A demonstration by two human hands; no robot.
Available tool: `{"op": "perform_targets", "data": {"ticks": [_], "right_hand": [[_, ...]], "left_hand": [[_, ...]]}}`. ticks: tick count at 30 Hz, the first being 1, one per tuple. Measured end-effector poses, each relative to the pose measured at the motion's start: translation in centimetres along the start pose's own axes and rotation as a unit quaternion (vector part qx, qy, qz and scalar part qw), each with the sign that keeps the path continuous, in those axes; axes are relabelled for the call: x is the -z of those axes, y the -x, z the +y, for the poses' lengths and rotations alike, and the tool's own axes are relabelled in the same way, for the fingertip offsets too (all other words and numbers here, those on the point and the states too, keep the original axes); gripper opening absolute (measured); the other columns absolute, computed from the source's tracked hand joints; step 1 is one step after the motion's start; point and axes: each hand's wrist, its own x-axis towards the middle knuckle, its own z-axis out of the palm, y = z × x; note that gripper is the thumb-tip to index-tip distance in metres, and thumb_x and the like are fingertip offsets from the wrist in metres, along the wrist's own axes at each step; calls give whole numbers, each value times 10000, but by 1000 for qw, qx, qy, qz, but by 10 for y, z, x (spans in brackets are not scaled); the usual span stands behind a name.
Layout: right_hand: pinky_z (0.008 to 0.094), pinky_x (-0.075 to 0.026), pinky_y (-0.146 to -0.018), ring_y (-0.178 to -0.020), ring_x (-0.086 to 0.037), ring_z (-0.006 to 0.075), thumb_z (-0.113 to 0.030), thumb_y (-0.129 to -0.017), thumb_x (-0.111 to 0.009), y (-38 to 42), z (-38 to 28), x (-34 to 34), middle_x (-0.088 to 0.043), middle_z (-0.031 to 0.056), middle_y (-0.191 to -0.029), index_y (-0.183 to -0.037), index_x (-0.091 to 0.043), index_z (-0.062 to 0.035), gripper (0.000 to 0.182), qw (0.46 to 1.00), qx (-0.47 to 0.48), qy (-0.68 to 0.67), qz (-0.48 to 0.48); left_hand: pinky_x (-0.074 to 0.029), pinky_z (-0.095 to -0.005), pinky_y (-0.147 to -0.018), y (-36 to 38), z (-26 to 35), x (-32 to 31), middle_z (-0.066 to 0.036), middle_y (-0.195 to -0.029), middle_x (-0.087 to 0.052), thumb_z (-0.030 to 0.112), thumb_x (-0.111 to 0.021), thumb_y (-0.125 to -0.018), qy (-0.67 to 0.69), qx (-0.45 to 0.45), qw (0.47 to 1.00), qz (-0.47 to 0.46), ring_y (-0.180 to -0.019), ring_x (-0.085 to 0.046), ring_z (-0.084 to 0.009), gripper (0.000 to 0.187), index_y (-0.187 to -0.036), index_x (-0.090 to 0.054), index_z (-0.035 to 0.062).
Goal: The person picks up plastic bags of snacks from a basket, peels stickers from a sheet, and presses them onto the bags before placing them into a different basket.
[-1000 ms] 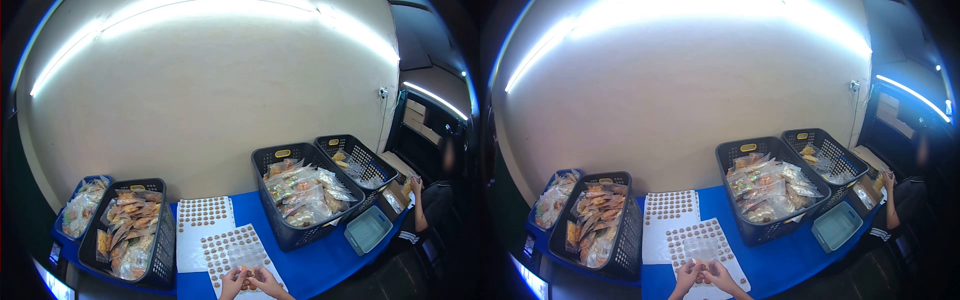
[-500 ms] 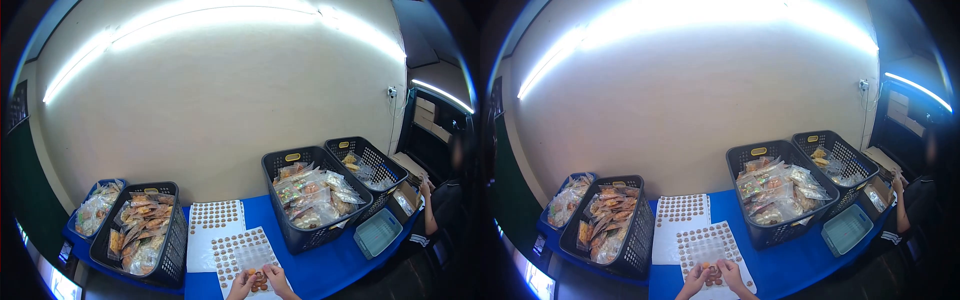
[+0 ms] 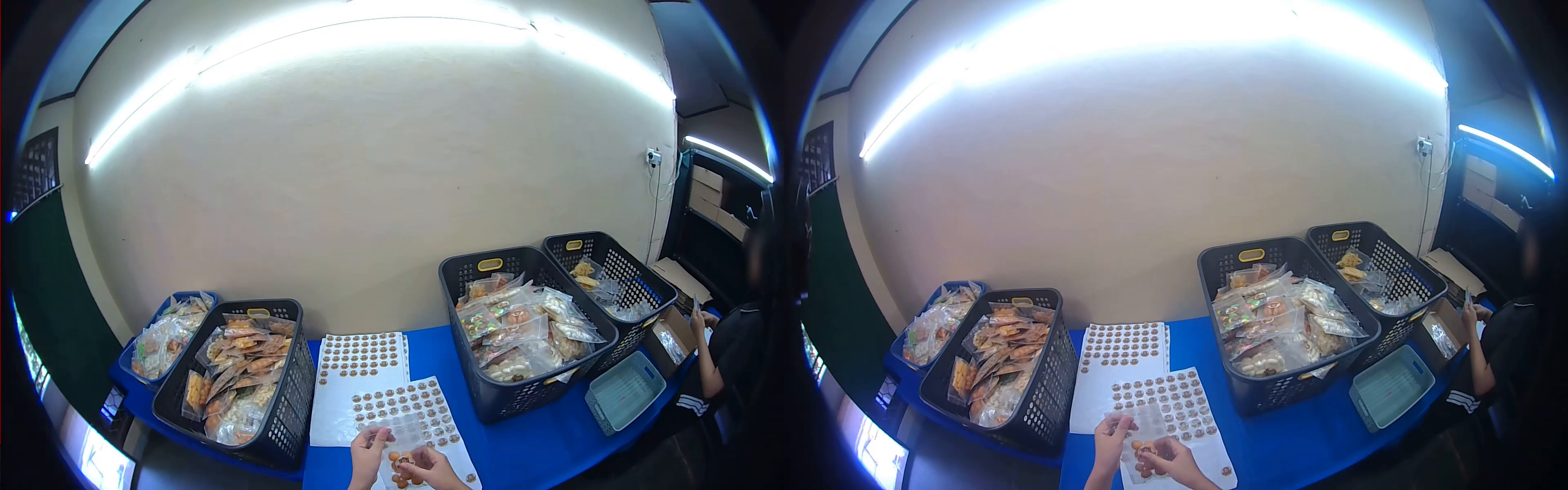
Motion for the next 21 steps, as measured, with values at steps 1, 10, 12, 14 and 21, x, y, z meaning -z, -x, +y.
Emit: {"op": "perform_targets", "data": {"ticks": [1,10,12,14,21], "right_hand": [[237,-450,-539,-649,-583,115,-181,-813,-617,-2,-4,1,-608,76,-793,-1000,-518,-42,254,998,-56,0,-15],[223,-433,-679,-719,-530,76,-162,-760,-676,-45,-32,38,-587,17,-790,-867,-628,-29,178,996,-6,86,-7],[211,-429,-673,-711,-527,67,-132,-779,-654,-56,-41,41,-588,18,-778,-848,-634,-26,128,997,29,67,-32],[221,-428,-656,-704,-536,80,-102,-772,-649,-60,-43,36,-583,33,-771,-801,-636,-2,105,1000,11,22,11],[182,-379,-579,-659,-507,47,-42,-743,-670,-75,-46,32,-595,17,-732,-711,-617,19,87,993,38,-2,112]], "left_hand": [[-416,-213,-632,-1,0,4,-56,-754,-606,153,-562,-850,-6,-9,1000,-7,-680,-548,-87,149,-836,-581,6],[-464,-218,-665,-11,-12,11,-63,-770,-631,135,-579,-841,-100,-3,985,-139,-725,-592,-106,140,-841,-603,-3],[-464,-220,-671,-15,-7,1,-61,-770,-633,125,-590,-829,-56,4,988,-147,-732,-594,-105,135,-846,-612,-7],[-458,-223,-665,-20,4,-10,-57,-772,-636,124,-645,-780,-27,-7,991,-128,-718,-591,-105,142,-817,-626,-12],[-411,-291,-789,-43,9,-3,-80,-766,-606,136,-733,-675,-173,-143,974,-10,-894,-557,-178,167,-726,-627,19]]}}
